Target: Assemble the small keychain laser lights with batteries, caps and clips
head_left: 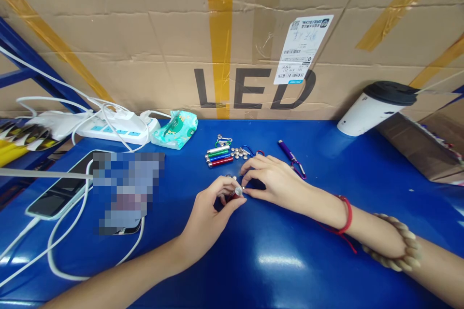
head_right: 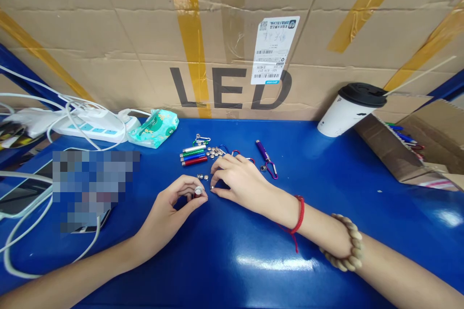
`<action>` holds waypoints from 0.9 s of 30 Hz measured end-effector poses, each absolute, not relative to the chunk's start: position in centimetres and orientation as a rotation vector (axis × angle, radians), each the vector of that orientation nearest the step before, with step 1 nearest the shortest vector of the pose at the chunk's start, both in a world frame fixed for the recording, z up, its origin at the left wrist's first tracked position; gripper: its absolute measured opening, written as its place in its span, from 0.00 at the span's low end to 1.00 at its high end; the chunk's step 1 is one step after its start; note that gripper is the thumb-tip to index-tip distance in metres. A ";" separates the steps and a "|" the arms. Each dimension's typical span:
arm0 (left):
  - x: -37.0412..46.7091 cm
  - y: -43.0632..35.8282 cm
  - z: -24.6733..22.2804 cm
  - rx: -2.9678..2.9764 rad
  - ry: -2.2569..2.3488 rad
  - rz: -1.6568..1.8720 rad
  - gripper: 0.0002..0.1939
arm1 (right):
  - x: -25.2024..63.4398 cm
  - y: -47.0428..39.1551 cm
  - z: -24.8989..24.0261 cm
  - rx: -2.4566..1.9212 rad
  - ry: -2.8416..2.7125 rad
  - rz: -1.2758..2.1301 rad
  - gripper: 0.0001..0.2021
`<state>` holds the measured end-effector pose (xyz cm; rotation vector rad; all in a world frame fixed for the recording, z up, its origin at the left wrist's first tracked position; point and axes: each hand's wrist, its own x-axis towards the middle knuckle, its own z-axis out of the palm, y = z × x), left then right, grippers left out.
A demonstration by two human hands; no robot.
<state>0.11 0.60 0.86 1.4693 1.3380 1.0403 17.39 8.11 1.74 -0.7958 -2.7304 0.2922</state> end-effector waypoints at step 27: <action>-0.1 0.6 0.5 1.619 1.327 1.086 0.03 | 17.5 5.4 4.6 -0.580 -2.575 0.454 0.08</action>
